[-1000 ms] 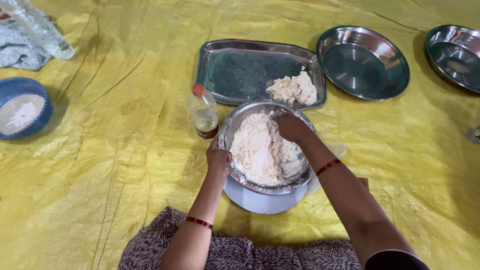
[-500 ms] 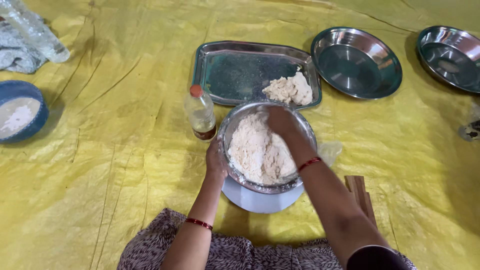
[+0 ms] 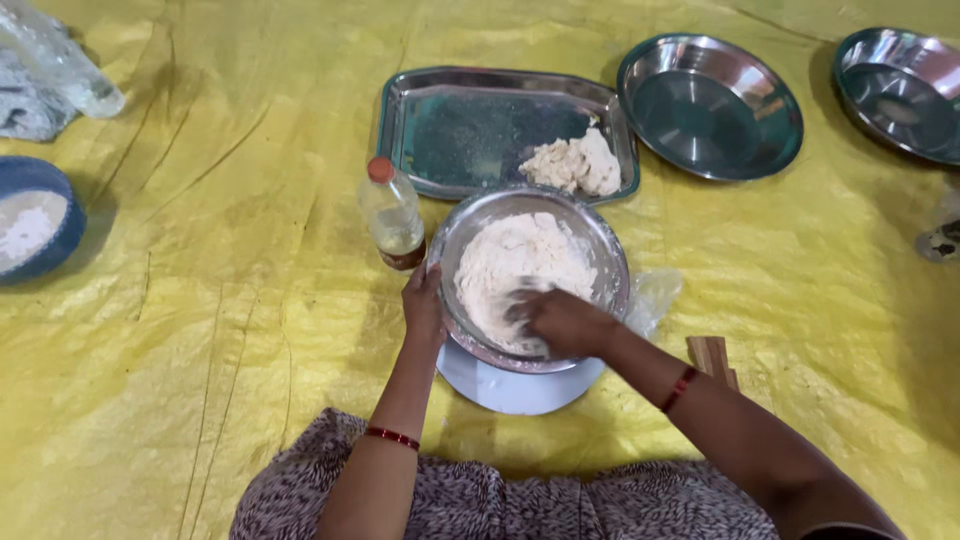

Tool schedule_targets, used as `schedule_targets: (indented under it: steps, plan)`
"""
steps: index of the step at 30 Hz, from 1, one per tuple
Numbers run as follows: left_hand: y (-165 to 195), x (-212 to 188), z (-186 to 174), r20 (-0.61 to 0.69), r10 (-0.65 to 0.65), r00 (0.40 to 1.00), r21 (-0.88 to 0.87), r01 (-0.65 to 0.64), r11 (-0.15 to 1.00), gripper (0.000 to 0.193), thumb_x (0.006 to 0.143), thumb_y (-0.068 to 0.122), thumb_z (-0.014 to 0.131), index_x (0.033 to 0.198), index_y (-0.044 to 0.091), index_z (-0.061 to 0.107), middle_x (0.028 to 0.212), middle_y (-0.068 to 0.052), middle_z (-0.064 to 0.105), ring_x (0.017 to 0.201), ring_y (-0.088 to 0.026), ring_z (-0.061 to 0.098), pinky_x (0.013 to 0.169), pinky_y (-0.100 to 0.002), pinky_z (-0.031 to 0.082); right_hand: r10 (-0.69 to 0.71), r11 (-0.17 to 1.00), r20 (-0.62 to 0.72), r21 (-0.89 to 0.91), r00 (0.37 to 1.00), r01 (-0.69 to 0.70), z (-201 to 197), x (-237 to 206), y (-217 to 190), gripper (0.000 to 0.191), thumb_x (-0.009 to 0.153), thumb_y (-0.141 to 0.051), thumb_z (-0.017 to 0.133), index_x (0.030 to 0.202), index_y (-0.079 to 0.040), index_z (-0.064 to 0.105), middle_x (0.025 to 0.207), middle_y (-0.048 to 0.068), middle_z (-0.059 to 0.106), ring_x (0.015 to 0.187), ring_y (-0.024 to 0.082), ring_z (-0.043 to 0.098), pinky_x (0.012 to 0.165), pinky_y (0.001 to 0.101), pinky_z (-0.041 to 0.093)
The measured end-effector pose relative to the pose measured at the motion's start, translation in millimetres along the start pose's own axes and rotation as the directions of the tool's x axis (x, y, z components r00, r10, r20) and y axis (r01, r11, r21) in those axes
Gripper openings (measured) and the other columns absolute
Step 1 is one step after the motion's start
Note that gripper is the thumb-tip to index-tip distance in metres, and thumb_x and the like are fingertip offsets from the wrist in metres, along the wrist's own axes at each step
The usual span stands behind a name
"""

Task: The person kneads dough in a metal bowl, periodically adding oil from a bottle and transferring portions of dough to a nearby tray. The person uses both hands to mix and press the dough until it becomes more cohesive.

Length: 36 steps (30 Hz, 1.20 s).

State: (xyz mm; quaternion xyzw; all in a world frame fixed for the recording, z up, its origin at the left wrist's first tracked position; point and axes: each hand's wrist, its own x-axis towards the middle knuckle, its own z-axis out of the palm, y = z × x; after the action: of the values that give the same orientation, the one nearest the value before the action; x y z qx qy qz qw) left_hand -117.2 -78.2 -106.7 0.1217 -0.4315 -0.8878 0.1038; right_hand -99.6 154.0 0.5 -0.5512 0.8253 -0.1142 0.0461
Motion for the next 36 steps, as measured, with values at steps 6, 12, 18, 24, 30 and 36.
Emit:
schedule_targets:
  steps: [6,12,18,24,30,36]
  plan:
    - [3.8,-5.9,4.3,0.003,0.084,0.996,0.249,-0.082,0.965,0.067,0.068,-0.017,0.055,0.132,0.000,0.057,0.119,-0.007,0.070,0.105,-0.017,0.067,0.091,-0.026,0.052,0.807,0.569,-0.118,0.417,0.579,-0.709,-14.3,-0.2,75.4,0.045,0.084,-0.036,0.082,0.116,-0.006,0.071,0.119,0.019,0.072,0.110,0.030,0.069,0.096,0.0425,0.055]
    - [4.8,-6.4,5.6,-0.089,-0.005,0.996,0.247,0.027,0.969,0.071,0.063,-0.019,0.050,0.130,-0.001,0.063,0.102,-0.009,0.072,0.074,-0.016,0.065,0.052,-0.027,0.048,0.823,0.380,0.080,0.657,0.562,-0.651,-13.0,79.6,78.0,0.066,0.083,-0.053,0.070,0.133,-0.010,0.066,0.128,0.018,0.069,0.110,0.035,0.071,0.100,0.0486,0.052]
    - [-0.9,-4.6,-0.9,-0.105,-0.051,0.993,0.147,0.067,0.987,0.060,0.078,-0.015,0.041,0.130,0.000,0.067,0.082,-0.010,0.066,0.049,-0.012,0.051,0.042,-0.028,0.041,0.559,0.822,0.262,-0.052,0.787,-0.567,-0.1,102.1,12.9,0.074,0.071,-0.044,0.091,0.138,-0.027,0.065,0.159,0.015,0.040,0.139,0.040,0.039,0.107,0.0619,0.036]
    - [-0.1,-3.9,2.9,-0.093,-0.042,0.995,0.091,0.051,0.995,0.061,0.076,-0.015,0.039,0.129,-0.003,0.066,0.085,-0.009,0.070,0.050,-0.011,0.052,0.043,-0.027,0.042,0.624,0.779,0.094,-0.154,0.776,-0.608,-0.3,52.1,22.0,0.064,0.069,-0.026,0.084,0.131,-0.035,0.073,0.153,0.014,0.055,0.141,0.037,0.051,0.107,0.0502,0.051]
    - [5.5,-6.2,6.9,-0.125,-0.041,0.991,0.141,0.059,0.988,0.068,0.064,-0.019,0.044,0.125,-0.002,0.067,0.091,-0.007,0.072,0.056,-0.012,0.055,0.043,-0.025,0.042,0.717,0.665,0.202,0.090,0.667,-0.742,-27.8,1.1,48.7,0.116,0.056,-0.046,0.099,0.152,-0.024,0.037,0.148,0.021,0.051,0.136,0.036,0.050,0.115,0.0467,0.042]
    - [-0.8,-9.5,12.4,-0.137,-0.085,0.987,0.180,0.109,0.978,0.062,0.064,-0.020,0.046,0.119,-0.004,0.068,0.089,-0.009,0.070,0.056,-0.014,0.056,0.042,-0.027,0.041,0.743,0.669,0.060,-0.091,0.667,-0.737,17.1,18.3,0.1,0.097,0.074,-0.001,0.079,0.159,-0.033,0.044,0.151,0.038,0.041,0.112,0.040,0.068,0.092,0.0419,0.059]
